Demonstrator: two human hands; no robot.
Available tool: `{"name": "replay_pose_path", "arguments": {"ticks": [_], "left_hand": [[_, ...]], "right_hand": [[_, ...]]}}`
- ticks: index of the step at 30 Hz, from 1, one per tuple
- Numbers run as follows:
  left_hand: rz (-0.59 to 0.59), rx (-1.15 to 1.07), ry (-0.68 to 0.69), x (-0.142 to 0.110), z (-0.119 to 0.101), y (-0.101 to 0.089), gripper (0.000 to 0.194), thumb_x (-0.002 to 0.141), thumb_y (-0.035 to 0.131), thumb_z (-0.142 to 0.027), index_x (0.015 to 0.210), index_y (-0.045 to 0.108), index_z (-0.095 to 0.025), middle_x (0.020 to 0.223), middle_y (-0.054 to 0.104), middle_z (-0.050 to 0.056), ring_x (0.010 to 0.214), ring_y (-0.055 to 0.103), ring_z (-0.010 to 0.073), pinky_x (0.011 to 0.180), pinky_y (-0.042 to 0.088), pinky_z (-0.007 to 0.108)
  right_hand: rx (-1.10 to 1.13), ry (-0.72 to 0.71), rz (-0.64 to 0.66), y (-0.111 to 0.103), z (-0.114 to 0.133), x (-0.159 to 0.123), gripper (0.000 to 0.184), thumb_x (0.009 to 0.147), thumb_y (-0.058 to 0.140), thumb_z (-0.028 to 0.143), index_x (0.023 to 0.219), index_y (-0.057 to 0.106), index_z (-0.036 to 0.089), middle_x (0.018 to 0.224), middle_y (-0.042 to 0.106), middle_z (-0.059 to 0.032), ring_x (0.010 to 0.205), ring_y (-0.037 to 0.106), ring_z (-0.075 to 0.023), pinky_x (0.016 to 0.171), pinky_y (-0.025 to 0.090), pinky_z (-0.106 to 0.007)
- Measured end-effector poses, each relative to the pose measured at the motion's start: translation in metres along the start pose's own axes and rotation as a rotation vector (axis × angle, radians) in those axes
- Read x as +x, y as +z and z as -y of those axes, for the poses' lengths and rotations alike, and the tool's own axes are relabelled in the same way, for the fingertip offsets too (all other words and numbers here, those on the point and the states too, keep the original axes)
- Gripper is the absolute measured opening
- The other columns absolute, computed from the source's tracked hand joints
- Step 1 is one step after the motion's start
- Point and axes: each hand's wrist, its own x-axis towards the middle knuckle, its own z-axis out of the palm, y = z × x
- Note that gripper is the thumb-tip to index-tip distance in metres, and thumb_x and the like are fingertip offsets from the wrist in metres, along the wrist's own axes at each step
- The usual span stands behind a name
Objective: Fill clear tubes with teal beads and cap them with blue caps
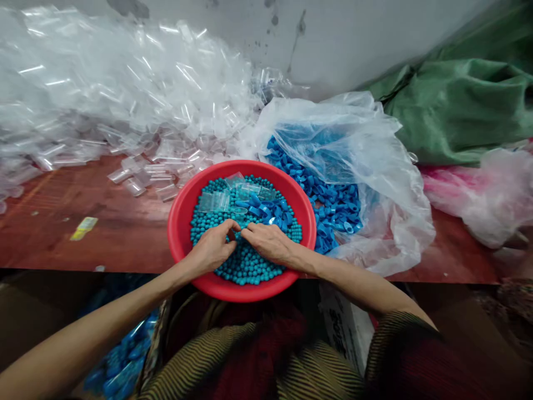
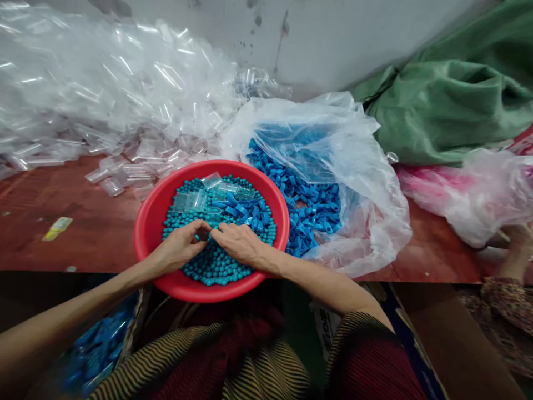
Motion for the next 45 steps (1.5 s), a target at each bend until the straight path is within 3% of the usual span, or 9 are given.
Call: {"name": "replay_pose_path", "arguments": {"ticks": [7,11,13,17,20,25,30,33,45], "left_hand": [[-0.01,-0.074,0.063,-0.006,-0.005,0.002,0.03,0.075,0.053,-0.032,0.102,0.057,-0.018,0.088,0.063,0.003,0.079,0.058,0.0185,0.073,0.044,0.031],[0.084,-0.332,0.016,-0.001,-0.004,0.004,0.023,0.075,0.052,-0.035,0.09,0.052,-0.017,0.072,0.054,-0.001,0.067,0.053,0.0148,0.063,0.047,0.03],[0.157,-0.494,-0.096,0.0,-0.005,0.004,0.027,0.071,0.057,-0.036,0.089,0.048,-0.018,0.065,0.047,-0.005,0.059,0.05,0.0124,0.051,0.046,0.026],[0.173,-0.673,-0.266,-0.002,-0.009,-0.001,0.036,0.065,0.065,-0.037,0.089,0.044,-0.019,0.06,0.043,-0.009,0.047,0.047,0.0088,0.04,0.043,0.021],[0.25,-0.777,-0.329,-0.004,-0.011,-0.007,0.036,0.068,0.065,-0.038,0.091,0.045,-0.018,0.062,0.054,-0.005,0.046,0.051,0.0086,0.038,0.04,0.018],[0.307,-0.862,-0.334,-0.004,-0.01,-0.009,0.034,0.07,0.066,-0.036,0.092,0.045,-0.019,0.064,0.059,-0.003,0.049,0.058,0.0106,0.039,0.042,0.018],[0.295,-0.763,-0.308,-0.004,-0.011,-0.007,0.027,0.074,0.062,-0.038,0.079,0.044,-0.018,0.057,0.052,-0.006,0.037,0.048,0.0059,0.031,0.03,0.014],[0.285,-0.786,-0.302,-0.004,-0.013,-0.007,0.027,0.074,0.062,-0.035,0.088,0.045,-0.019,0.062,0.056,-0.005,0.042,0.053,0.0073,0.036,0.037,0.015],[0.146,-0.818,-0.131,-0.001,-0.008,-0.003,0.038,0.069,0.065,-0.038,0.096,0.048,-0.018,0.071,0.054,-0.005,0.048,0.052,0.0058,0.036,0.04,0.015]], "right_hand": [[0.639,0.123,-0.282,-0.005,-0.002,-0.004,0.006,0.085,0.055,0.018,0.09,0.055,0.017,0.076,0.06,0.0008,0.068,0.056,-0.011,0.063,0.042,-0.023],[1.077,0.203,-0.12,-0.008,-0.004,-0.007,0.009,0.088,0.05,0.024,0.094,0.055,0.019,0.064,0.056,0.0052,0.055,0.056,-0.0099,0.052,0.043,-0.021],[0.961,0.177,-0.068,-0.014,-0.011,-0.006,0.012,0.089,0.048,0.024,0.097,0.056,0.019,0.071,0.061,0.0025,0.06,0.058,-0.011,0.054,0.044,-0.022],[0.191,0.211,-0.108,-0.027,-0.037,0.0,0.024,0.093,0.039,0.018,0.108,0.058,0.02,0.104,0.062,-0.0085,0.09,0.059,-0.0185,0.067,0.043,-0.027],[-0.166,0.209,0.073,-0.028,-0.056,0.011,0.033,0.095,0.03,0.018,0.117,0.054,0.021,0.112,0.058,-0.0121,0.095,0.057,-0.0219,0.066,0.04,-0.028],[-0.285,0.23,0.167,-0.025,-0.068,0.017,0.034,0.095,0.027,0.016,0.115,0.054,0.018,0.1,0.061,-0.0119,0.081,0.06,-0.021,0.06,0.037,-0.029],[-0.315,0.284,-0.056,-0.029,-0.052,0.006,0.025,0.093,0.035,0.02,0.093,0.06,0.014,0.099,0.06,-0.0158,0.088,0.057,-0.0259,0.066,0.037,-0.032],[-0.085,0.228,-0.168,-0.025,-0.043,0.003,0.019,0.092,0.042,0.024,0.098,0.055,0.012,0.095,0.062,-0.0136,0.088,0.057,-0.0236,0.071,0.038,-0.031],[0.854,0.156,-0.238,-0.022,-0.018,-0.007,0.014,0.09,0.046,0.025,0.1,0.053,0.019,0.068,0.053,0.0042,0.06,0.049,-0.0103,0.06,0.039,-0.023]]}}
